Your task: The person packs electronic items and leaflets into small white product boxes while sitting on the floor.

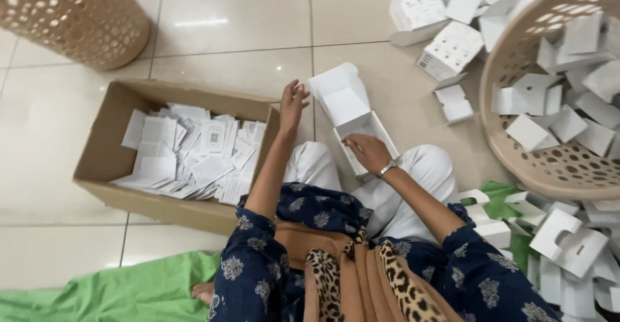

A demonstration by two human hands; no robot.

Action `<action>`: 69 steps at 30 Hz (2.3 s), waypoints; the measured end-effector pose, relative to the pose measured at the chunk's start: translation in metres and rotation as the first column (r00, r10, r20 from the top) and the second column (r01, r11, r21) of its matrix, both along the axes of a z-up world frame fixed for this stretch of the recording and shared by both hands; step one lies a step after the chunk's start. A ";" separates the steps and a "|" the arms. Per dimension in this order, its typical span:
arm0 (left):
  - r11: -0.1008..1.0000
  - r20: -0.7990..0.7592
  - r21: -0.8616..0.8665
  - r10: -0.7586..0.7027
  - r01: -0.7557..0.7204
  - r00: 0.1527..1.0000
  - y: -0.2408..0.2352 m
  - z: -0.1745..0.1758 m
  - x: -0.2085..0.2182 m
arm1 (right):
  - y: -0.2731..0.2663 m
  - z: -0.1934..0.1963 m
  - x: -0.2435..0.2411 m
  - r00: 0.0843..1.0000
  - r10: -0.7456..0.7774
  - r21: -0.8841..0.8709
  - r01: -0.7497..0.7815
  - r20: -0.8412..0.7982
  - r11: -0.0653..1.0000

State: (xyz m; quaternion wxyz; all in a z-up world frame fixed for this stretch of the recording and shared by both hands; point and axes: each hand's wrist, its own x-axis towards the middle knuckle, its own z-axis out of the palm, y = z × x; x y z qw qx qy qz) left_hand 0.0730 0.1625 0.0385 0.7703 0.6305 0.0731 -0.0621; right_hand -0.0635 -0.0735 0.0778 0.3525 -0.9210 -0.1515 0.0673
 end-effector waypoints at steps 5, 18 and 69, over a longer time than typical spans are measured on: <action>0.872 0.391 0.181 0.360 -0.455 0.847 0.117 -0.035 0.000 | 0.087 0.054 0.039 0.983 0.030 0.231 -0.072 0.178 0.970; 0.248 0.120 0.941 0.393 -0.230 0.912 0.275 -0.107 -0.055 | 0.305 -0.053 0.084 0.956 0.218 -0.128 -0.195 0.198 0.972; 0.997 -0.165 0.077 0.041 -0.029 0.985 0.262 -0.059 -0.063 | 0.299 0.027 0.063 0.976 0.107 -0.124 -0.084 0.190 0.989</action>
